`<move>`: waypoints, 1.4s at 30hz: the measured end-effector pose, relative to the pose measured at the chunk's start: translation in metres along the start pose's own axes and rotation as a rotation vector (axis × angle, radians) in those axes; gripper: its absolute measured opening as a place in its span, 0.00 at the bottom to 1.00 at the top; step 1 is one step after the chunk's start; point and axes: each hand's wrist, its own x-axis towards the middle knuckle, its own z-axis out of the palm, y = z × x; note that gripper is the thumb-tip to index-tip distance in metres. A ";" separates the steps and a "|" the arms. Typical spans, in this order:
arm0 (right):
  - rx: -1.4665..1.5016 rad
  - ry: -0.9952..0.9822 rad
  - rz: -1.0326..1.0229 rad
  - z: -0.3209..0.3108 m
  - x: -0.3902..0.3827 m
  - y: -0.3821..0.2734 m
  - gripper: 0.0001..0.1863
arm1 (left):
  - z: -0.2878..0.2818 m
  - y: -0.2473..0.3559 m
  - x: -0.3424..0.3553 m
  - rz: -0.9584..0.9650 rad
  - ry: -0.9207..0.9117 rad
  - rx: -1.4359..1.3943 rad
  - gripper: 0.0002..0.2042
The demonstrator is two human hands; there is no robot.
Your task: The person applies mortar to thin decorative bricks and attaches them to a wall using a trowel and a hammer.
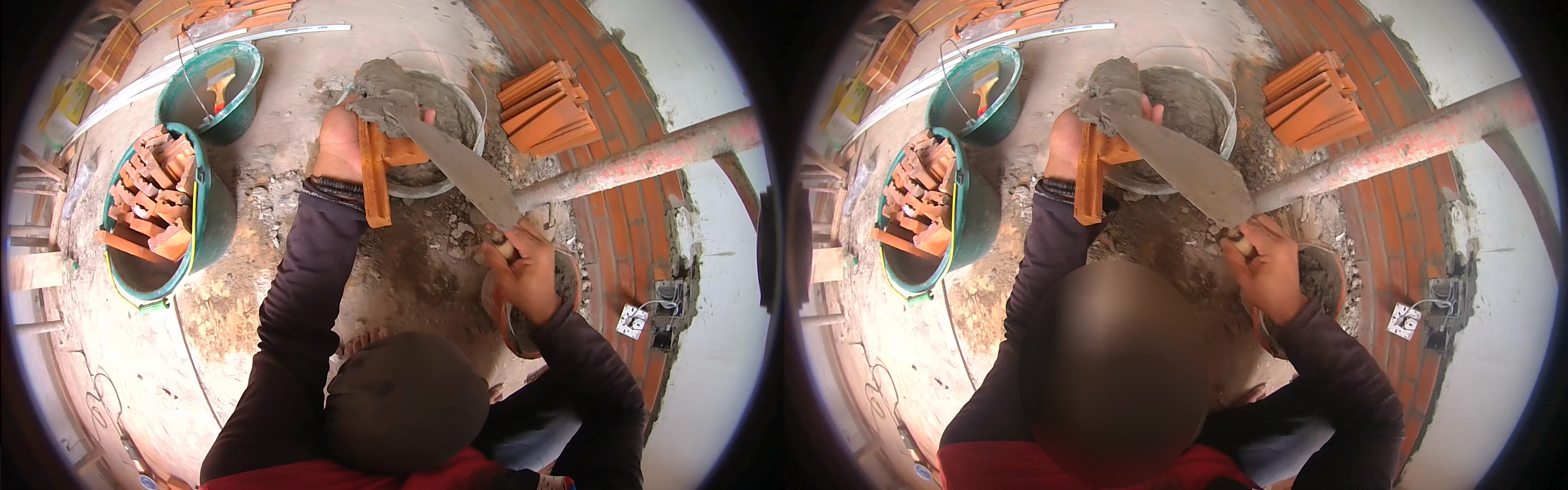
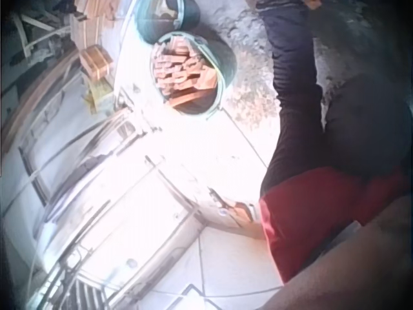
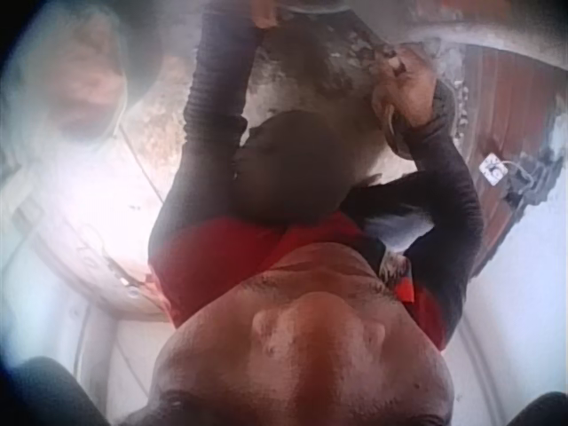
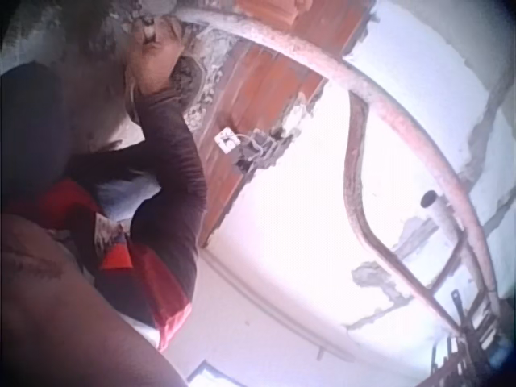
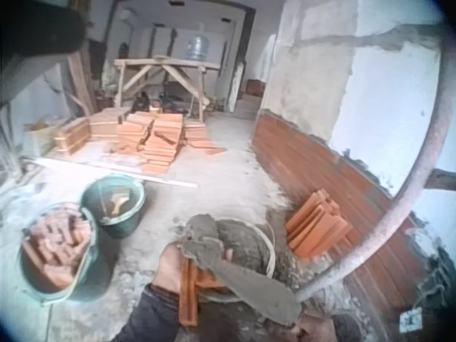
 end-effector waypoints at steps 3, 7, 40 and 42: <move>-0.030 0.055 -0.017 -0.015 -0.005 0.012 0.07 | -0.010 0.015 0.000 0.081 0.021 -0.006 0.25; -0.112 0.145 -0.023 -0.041 0.013 0.002 0.07 | -0.016 0.021 0.002 0.280 0.055 0.153 0.24; -0.012 -0.685 0.085 -0.087 0.044 -0.064 0.17 | -0.051 0.001 -0.032 0.188 -0.132 -0.031 0.25; 0.001 -0.650 0.093 -0.095 0.041 -0.058 0.15 | -0.053 0.003 -0.038 0.149 -0.196 -0.090 0.25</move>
